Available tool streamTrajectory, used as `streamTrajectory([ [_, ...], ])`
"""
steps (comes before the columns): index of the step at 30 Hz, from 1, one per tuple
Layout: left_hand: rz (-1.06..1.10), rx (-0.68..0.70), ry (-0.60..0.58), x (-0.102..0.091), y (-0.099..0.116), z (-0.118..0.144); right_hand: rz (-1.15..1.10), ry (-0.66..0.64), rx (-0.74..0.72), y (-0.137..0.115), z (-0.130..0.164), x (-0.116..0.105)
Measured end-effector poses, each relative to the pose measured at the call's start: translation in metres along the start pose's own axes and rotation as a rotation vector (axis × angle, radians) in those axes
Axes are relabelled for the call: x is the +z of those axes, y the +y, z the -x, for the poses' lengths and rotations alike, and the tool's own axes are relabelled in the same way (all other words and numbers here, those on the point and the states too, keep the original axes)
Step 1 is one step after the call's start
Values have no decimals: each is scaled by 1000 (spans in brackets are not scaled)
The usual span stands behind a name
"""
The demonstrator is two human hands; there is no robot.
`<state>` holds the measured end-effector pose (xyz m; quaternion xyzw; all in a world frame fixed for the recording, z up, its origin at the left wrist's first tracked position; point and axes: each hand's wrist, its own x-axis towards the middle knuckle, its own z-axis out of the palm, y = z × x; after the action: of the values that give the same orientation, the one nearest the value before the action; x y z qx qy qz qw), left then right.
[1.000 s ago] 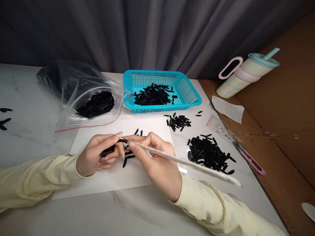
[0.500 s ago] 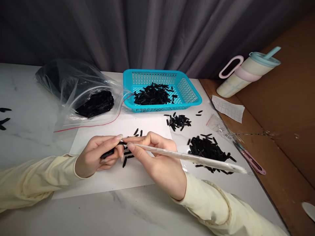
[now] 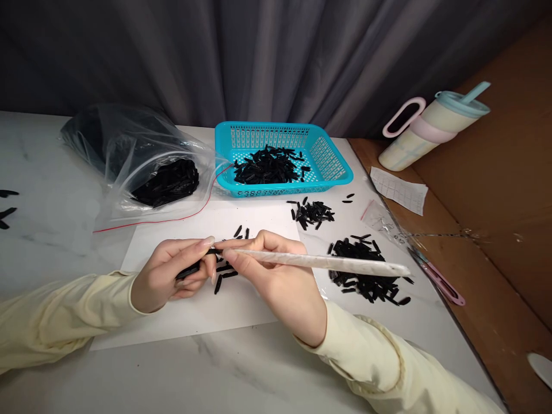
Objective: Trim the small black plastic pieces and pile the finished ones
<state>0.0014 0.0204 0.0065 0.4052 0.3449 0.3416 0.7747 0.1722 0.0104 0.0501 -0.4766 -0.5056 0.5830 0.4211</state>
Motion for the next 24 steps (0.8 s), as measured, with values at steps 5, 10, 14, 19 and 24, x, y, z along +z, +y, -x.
streamTrajectory([
  [5,16,3,-1,-1,1,-1,-148,-56,53,4,-3,-2],
  [10,14,13,-10,-2,0,-1,-206,-116,95,2,-5,-6],
  [14,5,12,-23,-2,-1,-1,-211,-152,117,2,-8,-10],
  [19,7,9,-24,-1,0,-1,-181,-174,118,2,-9,-13],
  [24,-12,-2,-8,0,1,-2,-137,-187,122,1,-10,-15],
])
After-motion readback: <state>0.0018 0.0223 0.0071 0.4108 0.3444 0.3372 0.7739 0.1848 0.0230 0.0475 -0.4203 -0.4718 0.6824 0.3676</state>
